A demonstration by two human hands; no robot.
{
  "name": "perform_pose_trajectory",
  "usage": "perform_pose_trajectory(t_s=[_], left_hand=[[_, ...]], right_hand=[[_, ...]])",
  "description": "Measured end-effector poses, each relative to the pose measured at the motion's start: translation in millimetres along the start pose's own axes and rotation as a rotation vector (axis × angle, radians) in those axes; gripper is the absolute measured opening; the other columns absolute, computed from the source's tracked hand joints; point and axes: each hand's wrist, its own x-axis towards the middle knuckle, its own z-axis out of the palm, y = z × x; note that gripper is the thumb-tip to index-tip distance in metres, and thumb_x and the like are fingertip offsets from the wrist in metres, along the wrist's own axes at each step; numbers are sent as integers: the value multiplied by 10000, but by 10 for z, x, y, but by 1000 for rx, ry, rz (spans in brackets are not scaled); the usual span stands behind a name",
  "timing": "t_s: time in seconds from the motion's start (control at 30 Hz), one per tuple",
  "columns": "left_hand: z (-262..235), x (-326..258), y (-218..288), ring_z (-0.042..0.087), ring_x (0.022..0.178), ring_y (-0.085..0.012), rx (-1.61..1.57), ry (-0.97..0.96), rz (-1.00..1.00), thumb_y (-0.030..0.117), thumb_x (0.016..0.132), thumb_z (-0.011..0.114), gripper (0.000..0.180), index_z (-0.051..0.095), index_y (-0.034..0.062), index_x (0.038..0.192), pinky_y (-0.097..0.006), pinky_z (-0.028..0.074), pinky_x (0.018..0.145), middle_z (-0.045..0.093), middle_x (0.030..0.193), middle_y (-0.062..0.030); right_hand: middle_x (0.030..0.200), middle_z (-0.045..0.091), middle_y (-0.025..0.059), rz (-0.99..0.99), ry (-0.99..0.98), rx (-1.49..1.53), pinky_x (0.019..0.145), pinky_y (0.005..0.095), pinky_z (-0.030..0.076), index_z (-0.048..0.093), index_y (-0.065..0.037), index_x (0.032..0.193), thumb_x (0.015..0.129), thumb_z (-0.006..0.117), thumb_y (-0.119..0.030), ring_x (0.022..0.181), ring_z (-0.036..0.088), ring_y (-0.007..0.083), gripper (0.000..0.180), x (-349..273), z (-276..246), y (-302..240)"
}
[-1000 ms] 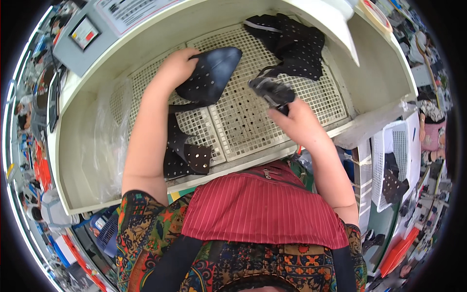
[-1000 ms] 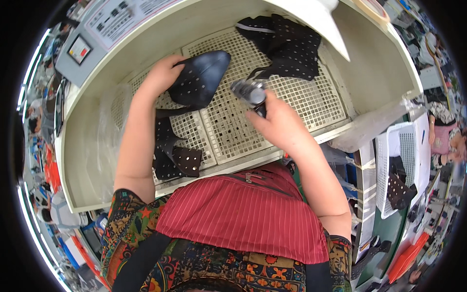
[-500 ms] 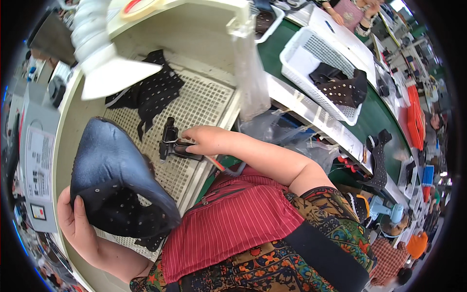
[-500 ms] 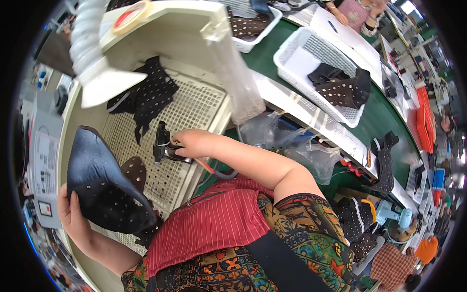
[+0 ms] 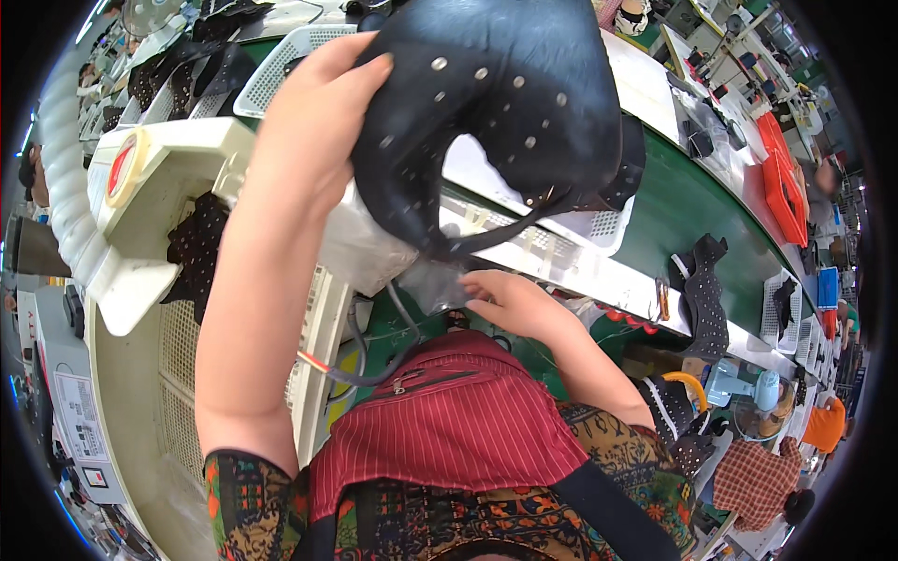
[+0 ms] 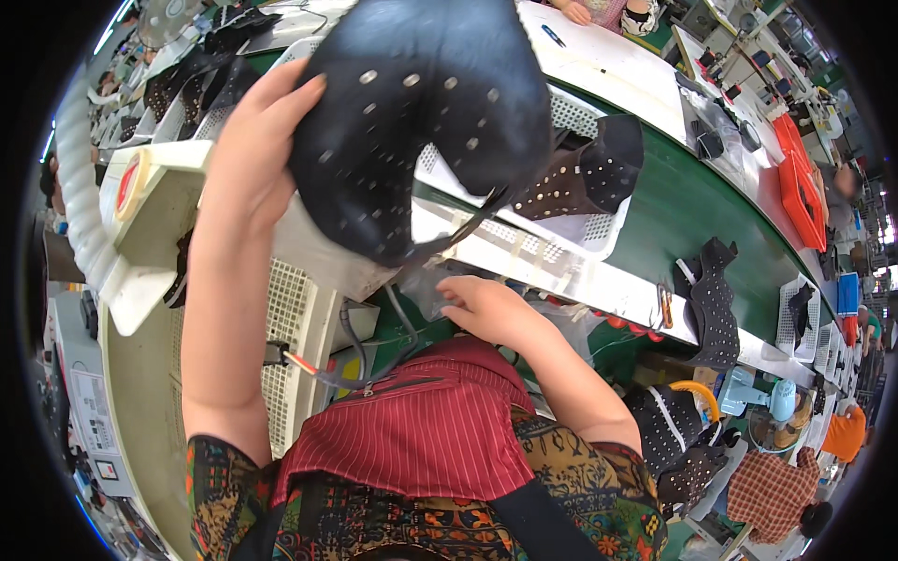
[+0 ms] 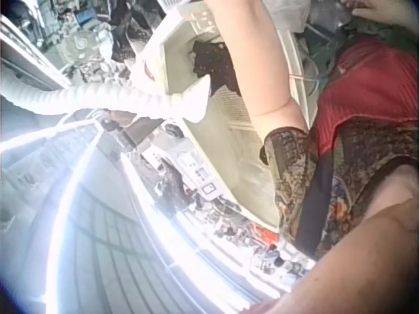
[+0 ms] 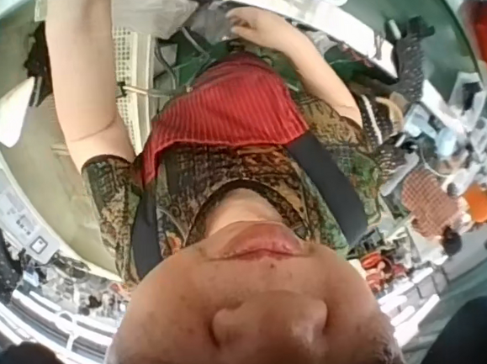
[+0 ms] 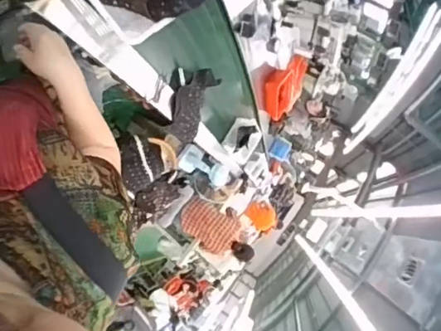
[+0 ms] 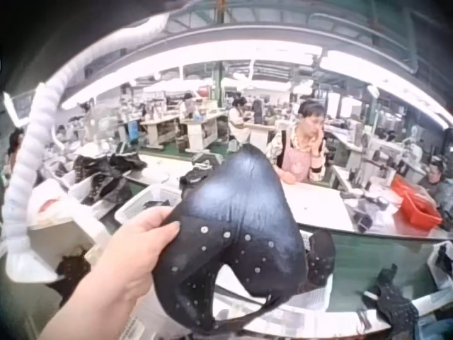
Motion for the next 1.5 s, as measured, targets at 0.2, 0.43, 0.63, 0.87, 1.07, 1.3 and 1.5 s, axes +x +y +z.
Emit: perform_pose_trajectory(t_s=[0.2, 0.43, 0.63, 0.87, 1.07, 1.3, 1.5], left_hand=[[801, 1088, -768, 576, 1053, -209, -118, 64, -139, 135, 914, 571, 458, 423, -1, 1325, -352, 490, 876, 560, 1205, -144], [848, 1258, -1335, 422, 1244, -266, 209, 249, -102, 268, 918, 564, 603, 314, 12, 1404, -380, 335, 1024, 416, 1379, -192], [735, 535, -1338, 580, 1011, -178, 218, -203, -212, 226, 950, 511, 371, 501, 20, 1259, -304, 441, 858, 578, 1202, -105], [439, -215, -1125, 598, 921, -114, 258, -440, -253, 136, 941, 529, 251, 578, 11, 1152, -262, 476, 831, 649, 1041, -51], [17, -674, -766, 604, 1021, -182, 305, -446, -162, 203, 938, 530, 303, 569, 21, 1177, -306, 461, 895, 647, 1100, -102], [-472, -1296, -64, 578, 1054, -320, 323, -423, 17, 426, 874, 586, 554, 534, -30, 1185, -364, 448, 920, 597, 1105, -218], [-1267, -2203, 559, 632, 862, -358, 840, -69, 345, 488, 827, 578, 528, 668, -32, 827, -421, 500, 756, 646, 890, -211]], right_hand=[[1049, 643, 171, 93, 227, 100, 812, 351, 499, 557, 3, 1173, 839, 615, -130, 910, 639, 260, 364, -500, -391, 461], [1010, 646, 122, 107, 549, 123, 803, 316, 483, 595, 2, 1110, 846, 609, -92, 891, 617, 198, 280, -694, -808, 795], [1073, 627, 162, 50, 929, -376, 860, 361, 465, 564, -10, 1168, 838, 646, -209, 962, 608, 285, 394, -202, -1315, 991], [1003, 638, 227, 223, 778, -456, 823, 440, 467, 593, -22, 1122, 847, 609, -297, 957, 597, 404, 389, 392, -1303, 1043], [886, 647, 165, -131, 970, -493, 734, 313, 490, 621, 22, 1034, 879, 607, -96, 785, 630, 248, 195, -185, -1181, 56], [1107, 614, 228, -562, 1105, -360, 931, 385, 463, 517, 163, 1156, 894, 518, -42, 1015, 605, 299, 333, -898, -41, -1167], [1231, 534, 258, -1070, 330, -859, 998, 462, 398, 484, 128, 1195, 833, 583, -99, 1129, 537, 384, 439, -824, 642, -2007]])
